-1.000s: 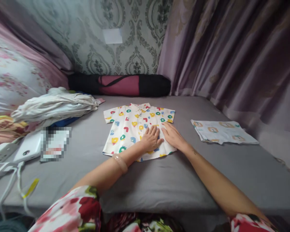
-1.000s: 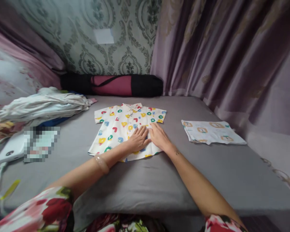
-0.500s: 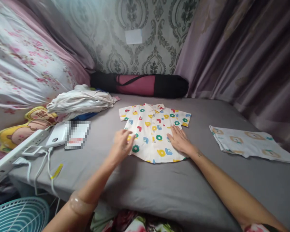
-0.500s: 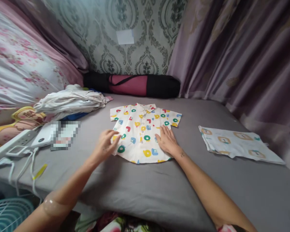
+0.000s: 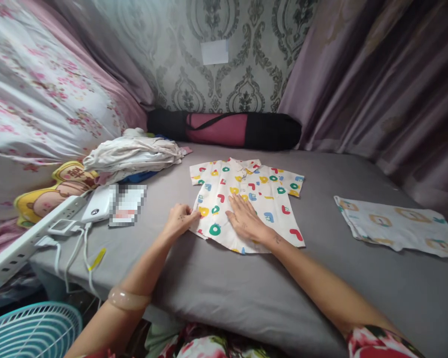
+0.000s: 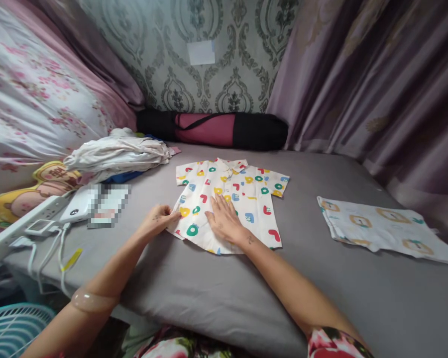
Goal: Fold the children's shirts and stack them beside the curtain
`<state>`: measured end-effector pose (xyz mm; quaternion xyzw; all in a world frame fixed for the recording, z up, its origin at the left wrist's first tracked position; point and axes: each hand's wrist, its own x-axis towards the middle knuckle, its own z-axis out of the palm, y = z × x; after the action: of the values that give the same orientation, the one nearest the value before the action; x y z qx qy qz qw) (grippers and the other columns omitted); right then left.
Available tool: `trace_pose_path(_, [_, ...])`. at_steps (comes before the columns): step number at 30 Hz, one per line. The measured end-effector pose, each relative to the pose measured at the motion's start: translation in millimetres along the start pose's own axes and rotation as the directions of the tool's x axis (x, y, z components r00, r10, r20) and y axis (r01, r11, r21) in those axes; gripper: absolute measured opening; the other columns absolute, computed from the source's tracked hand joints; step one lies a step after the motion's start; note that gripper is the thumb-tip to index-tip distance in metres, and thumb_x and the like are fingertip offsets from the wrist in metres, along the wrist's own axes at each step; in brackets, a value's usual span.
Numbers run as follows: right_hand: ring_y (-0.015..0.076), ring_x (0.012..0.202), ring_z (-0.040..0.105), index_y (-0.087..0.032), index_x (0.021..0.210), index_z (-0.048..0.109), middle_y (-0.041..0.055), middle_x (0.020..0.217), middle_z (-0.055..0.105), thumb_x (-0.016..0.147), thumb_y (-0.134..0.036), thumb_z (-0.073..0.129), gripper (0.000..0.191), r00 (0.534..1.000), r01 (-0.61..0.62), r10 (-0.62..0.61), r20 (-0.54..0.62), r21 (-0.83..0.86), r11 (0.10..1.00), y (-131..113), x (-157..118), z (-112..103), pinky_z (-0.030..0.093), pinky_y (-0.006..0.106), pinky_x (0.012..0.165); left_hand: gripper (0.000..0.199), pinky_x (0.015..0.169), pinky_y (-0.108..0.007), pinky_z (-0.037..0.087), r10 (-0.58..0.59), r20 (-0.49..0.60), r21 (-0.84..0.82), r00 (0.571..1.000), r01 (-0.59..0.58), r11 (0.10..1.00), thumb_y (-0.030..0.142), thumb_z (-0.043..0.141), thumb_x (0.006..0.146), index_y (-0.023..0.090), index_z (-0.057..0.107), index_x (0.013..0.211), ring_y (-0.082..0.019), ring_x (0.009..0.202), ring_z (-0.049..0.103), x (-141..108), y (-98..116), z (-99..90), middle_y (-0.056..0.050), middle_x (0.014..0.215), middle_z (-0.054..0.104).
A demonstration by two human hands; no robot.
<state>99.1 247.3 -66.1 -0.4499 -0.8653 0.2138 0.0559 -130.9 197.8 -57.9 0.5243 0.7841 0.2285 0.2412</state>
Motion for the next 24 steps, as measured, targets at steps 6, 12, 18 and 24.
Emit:
trace_pose_path(6, [0.0250,0.149,-0.004,-0.018,0.154,0.024,0.0111,0.162,0.003,0.098,-0.056,0.022,0.068,0.999,0.031,-0.033,-0.031,-0.066,0.997,1,-5,10,-0.003,0.047,0.118,0.023,0.050,-0.022,0.034,-0.010,-0.008,-0.135,1.000,0.009,0.991,0.042,0.057,0.068,0.021,0.047,0.069,-0.012,0.056,0.047,1,-11,-4.4,0.003,0.061,0.052])
trace_pose_path(12, [0.0259,0.149,-0.003,-0.018,0.153,0.028,0.0108,0.162,0.004,0.098,-0.056,0.024,0.067,0.999,0.026,-0.028,-0.034,-0.073,0.997,-1,-6,9,-0.003,0.047,0.118,0.022,0.057,-0.025,0.039,0.013,0.024,-0.018,1.000,-0.013,1.000,0.041,0.055,0.069,0.021,0.052,0.079,-0.016,0.067,0.054,-1,-5,-10.6,0.001,0.068,0.058])
trace_pose_path(18, [0.0225,0.149,-0.002,-0.017,0.154,0.023,0.0102,0.162,0.004,0.099,-0.052,0.022,0.065,0.997,0.068,-0.071,0.040,0.059,0.996,5,-6,-7,-0.001,0.045,0.119,0.031,0.060,-0.028,0.043,0.052,0.156,0.024,0.986,-0.057,0.998,0.047,0.058,0.069,0.021,0.056,0.085,-0.020,0.068,0.058,10,-17,-24.1,-0.001,0.072,0.063])
trace_pose_path(24, [0.0213,0.149,0.000,-0.010,0.154,0.021,0.0110,0.162,0.008,0.100,-0.047,0.019,0.066,0.971,-0.176,0.175,-0.164,0.009,0.984,36,0,-24,-0.002,0.044,0.119,0.025,0.086,-0.035,0.048,0.480,0.020,0.170,0.877,-0.476,0.863,0.036,0.042,0.085,0.021,0.058,0.097,-0.023,0.094,0.061,50,10,-5.8,-0.009,0.100,0.065])
